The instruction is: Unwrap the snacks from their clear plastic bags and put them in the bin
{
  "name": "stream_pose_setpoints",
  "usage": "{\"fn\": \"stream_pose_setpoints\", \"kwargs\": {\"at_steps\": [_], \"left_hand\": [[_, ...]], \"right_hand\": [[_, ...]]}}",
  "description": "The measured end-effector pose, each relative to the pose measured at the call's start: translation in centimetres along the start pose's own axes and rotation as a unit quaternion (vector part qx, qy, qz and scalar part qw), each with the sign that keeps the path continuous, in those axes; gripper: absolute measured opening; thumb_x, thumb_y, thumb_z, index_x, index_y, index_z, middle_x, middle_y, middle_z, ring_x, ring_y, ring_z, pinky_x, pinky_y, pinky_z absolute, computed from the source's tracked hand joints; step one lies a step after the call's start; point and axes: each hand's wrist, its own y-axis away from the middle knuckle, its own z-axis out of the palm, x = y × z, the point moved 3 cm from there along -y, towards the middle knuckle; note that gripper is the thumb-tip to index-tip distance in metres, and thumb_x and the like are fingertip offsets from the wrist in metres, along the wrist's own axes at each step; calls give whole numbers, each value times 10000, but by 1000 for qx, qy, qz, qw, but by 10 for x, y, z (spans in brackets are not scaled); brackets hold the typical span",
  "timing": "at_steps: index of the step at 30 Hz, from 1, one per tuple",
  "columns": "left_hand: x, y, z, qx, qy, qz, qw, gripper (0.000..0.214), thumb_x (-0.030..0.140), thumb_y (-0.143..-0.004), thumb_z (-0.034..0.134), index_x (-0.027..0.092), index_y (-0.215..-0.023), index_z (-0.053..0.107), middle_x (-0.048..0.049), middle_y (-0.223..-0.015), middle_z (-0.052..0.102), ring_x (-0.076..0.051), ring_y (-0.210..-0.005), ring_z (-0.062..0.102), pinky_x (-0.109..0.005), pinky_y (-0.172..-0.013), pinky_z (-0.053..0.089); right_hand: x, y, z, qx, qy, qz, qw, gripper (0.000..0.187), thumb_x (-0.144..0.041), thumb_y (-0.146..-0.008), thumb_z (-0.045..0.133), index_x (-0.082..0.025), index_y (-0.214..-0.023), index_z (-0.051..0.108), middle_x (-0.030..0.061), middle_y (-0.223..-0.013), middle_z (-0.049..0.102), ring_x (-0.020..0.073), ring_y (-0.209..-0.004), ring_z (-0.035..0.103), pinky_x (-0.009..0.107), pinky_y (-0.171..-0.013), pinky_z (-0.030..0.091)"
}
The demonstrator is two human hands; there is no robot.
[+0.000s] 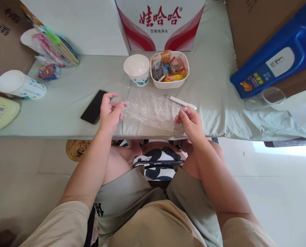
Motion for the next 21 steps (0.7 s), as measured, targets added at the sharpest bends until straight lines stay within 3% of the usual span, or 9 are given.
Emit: {"fn": "stream_pose_setpoints", "kwargs": {"at_steps": [2, 5, 8, 10, 12, 16, 19, 21], "left_hand": [[-2, -1, -2, -49, 10, -29, 998, 402, 336, -880, 699, 278, -1204, 468, 6, -876, 735, -48, -435, 474, -208, -470, 406], [-5, 2, -1, -186, 10, -72, 980, 531, 324, -809, 772, 253, -1249, 485, -11, -875, 759, -97, -619, 662, -223, -625, 502], [-3, 8, 2, -266, -12, -72, 961, 512, 256, -776, 772, 216, -1229, 538, 1, -810, 749, -144, -771, 735, -255, -734, 535], [-2, 9, 4, -250, -10, -57, 967, 355, 228, -799, 728, 199, -1123, 586, 22, -739, 711, -133, -755, 724, -256, -743, 541], [-1, 7, 6, -199, 25, -53, 978, 222, 221, -833, 677, 199, -1036, 590, 42, -711, 665, -105, -682, 694, -237, -694, 544], [-3, 2, 9, -113, 77, -76, 988, 158, 237, -892, 606, 234, -1037, 541, 70, -757, 610, -43, -429, 525, -182, -413, 377], [-4, 1, 7, -99, 70, -86, 989, 148, 259, -911, 606, 242, -1031, 522, 63, -775, 627, -15, -366, 416, -171, -358, 252], [-3, 2, 4, -126, 78, -99, 984, 233, 300, -898, 654, 243, -1078, 517, 34, -807, 678, -23, -418, 482, -164, -401, 318]], "right_hand": [[0, -1, -2, 34, -19, 10, 999, 505, -697, -780, 765, -239, -816, 554, -52, -640, 663, 103, -520, 627, 234, -545, 519], [0, -4, -5, 83, -22, 8, 996, 572, -752, -748, 763, -244, -855, 523, -82, -609, 632, 66, -374, 496, 203, -390, 392], [0, -5, -7, 113, -18, 7, 993, 590, -765, -749, 751, -248, -871, 493, -92, -591, 607, 57, -335, 439, 199, -336, 313], [2, -6, -8, 122, -17, 15, 992, 585, -763, -760, 741, -253, -885, 484, -90, -596, 606, 60, -335, 435, 199, -321, 285], [3, -6, -9, 123, -13, 20, 992, 570, -753, -771, 737, -255, -885, 484, -90, -598, 599, 57, -334, 419, 199, -313, 246], [4, -6, -9, 120, 4, 26, 992, 551, -741, -770, 741, -249, -866, 510, -82, -597, 590, 49, -346, 395, 203, -327, 227], [4, -7, -9, 113, 10, 23, 993, 516, -716, -790, 732, -245, -882, 543, -75, -613, 592, 47, -363, 399, 203, -341, 225], [5, -7, -9, 118, 5, 18, 993, 497, -697, -795, 734, -245, -884, 549, -77, -617, 591, 45, -370, 391, 200, -347, 229]]}}
